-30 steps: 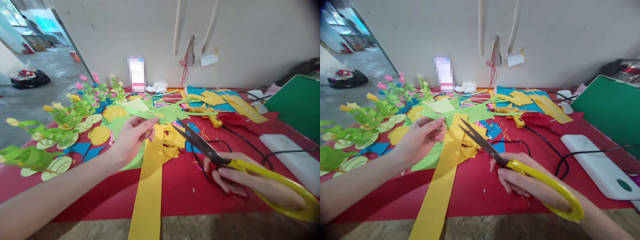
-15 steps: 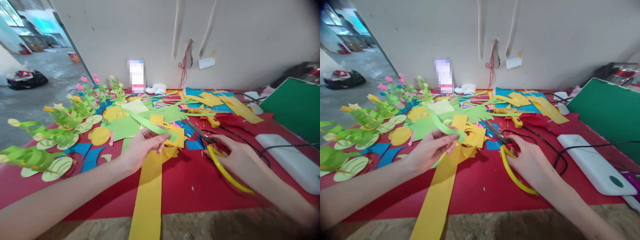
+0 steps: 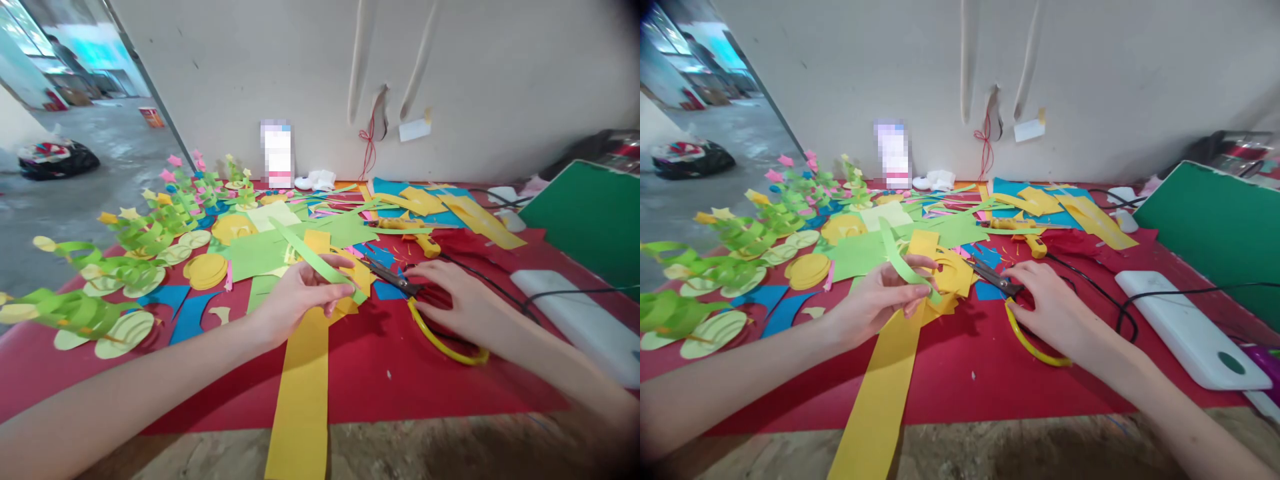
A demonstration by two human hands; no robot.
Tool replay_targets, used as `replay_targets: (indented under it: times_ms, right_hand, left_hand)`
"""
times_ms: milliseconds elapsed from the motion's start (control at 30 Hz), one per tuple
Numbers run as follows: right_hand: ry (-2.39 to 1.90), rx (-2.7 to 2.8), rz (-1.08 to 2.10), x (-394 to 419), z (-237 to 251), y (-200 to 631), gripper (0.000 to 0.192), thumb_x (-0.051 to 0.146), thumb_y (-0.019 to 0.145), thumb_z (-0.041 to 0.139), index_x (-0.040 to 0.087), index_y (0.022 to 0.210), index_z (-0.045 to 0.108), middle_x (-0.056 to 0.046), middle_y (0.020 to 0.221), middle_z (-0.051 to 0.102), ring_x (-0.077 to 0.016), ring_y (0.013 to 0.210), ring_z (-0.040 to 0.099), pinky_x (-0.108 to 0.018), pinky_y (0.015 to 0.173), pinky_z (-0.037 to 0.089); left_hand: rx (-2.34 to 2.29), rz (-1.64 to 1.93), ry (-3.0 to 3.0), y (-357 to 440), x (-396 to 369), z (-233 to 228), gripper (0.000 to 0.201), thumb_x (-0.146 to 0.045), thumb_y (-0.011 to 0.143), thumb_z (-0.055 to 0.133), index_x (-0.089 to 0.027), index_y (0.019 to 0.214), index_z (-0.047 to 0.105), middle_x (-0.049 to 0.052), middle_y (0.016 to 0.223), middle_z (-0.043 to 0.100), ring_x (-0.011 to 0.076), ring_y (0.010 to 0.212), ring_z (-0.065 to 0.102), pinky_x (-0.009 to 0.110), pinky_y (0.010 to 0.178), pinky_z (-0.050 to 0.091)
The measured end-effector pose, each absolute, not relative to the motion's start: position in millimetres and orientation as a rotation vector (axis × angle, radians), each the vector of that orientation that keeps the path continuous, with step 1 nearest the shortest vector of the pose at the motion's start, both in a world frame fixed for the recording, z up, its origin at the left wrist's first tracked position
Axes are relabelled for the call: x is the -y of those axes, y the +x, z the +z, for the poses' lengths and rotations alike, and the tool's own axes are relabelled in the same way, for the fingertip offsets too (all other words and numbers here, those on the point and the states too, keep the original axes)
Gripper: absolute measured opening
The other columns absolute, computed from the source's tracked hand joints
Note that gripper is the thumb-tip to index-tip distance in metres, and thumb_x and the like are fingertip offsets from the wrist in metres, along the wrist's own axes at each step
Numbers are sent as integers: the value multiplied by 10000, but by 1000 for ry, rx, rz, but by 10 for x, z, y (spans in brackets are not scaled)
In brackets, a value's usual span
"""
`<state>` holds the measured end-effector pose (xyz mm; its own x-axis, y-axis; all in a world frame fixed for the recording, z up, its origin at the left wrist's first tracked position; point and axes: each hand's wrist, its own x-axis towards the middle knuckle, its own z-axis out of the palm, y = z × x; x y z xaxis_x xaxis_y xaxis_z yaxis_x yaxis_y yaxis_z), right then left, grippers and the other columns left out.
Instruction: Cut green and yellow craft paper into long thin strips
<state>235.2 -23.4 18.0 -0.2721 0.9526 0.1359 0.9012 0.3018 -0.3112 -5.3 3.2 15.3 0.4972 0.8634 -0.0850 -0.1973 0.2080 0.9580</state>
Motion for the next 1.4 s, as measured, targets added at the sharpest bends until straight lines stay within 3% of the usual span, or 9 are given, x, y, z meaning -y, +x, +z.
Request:
replay_targets:
  times_ms: [100,233,367,633,833,1000,1200,1333,1400]
  right_hand:
    - [-1521,2035,758,287,313,2131,219,323,809,435,187,907,577,-60,958,592,-190,912,522,-282,819,373]
    - [-1407,1633,1432,280,339,1891,361,434,832,358,174,844,608,-43,778,599,-144,678,522,-255,625,391]
    - [-1301,1320,1696,209,326,1782,335,456,784,454,155,817,598,-24,743,569,-93,594,460,-208,516,336]
    - [-1325,1479,1509,163,385,1739,242,392,731,563,151,750,550,31,629,454,-55,521,355,-194,488,276]
    - [-1342,1592,1229,187,404,1724,178,335,750,540,158,732,549,32,627,480,-56,494,368,-195,456,275]
    - [-1383,1687,1104,196,445,1716,152,307,752,529,164,702,539,22,632,502,-65,490,381,-197,447,289]
    - [-1355,1647,1084,216,510,1762,154,322,769,519,177,718,531,22,656,495,-71,550,415,-184,472,306]
    - [-1333,1546,1263,252,478,1780,187,361,772,522,178,738,526,34,630,449,-51,494,367,-186,453,274]
    - [-1302,1445,1423,280,447,1775,190,366,769,529,176,760,526,36,628,439,-42,470,355,-190,445,257]
  left_hand:
    - [-703,770,1132,-54,-30,145,281,-158,660,678,-194,922,584,-21,627,605,67,533,499,163,474,344]
    - [-679,673,1128,-53,-24,144,346,-117,637,678,-205,952,566,8,753,640,123,667,588,155,459,368]
    - [-617,607,1139,-48,-24,159,365,-54,627,650,-197,951,560,-1,760,626,112,633,595,151,453,392]
    - [-706,631,1196,-45,-42,125,510,-89,610,677,-214,1064,482,-10,761,589,84,540,545,179,473,399]
    - [-717,570,1238,-32,-43,60,205,-194,647,673,-155,827,585,13,694,618,73,501,493,201,504,411]
    - [-765,590,1294,-35,-55,56,174,-275,639,686,-136,720,622,6,590,597,90,498,500,204,506,391]
    - [-829,784,1454,-100,-45,151,409,-414,857,332,-158,594,513,-6,560,505,103,524,470,228,548,381]
    - [-952,1169,2060,-140,-37,189,84,-245,792,514,-184,773,460,-6,731,464,125,692,458,233,640,378]
    - [-888,1268,2372,-139,-40,171,250,-199,725,599,-182,925,450,39,908,483,164,864,456,274,771,375]
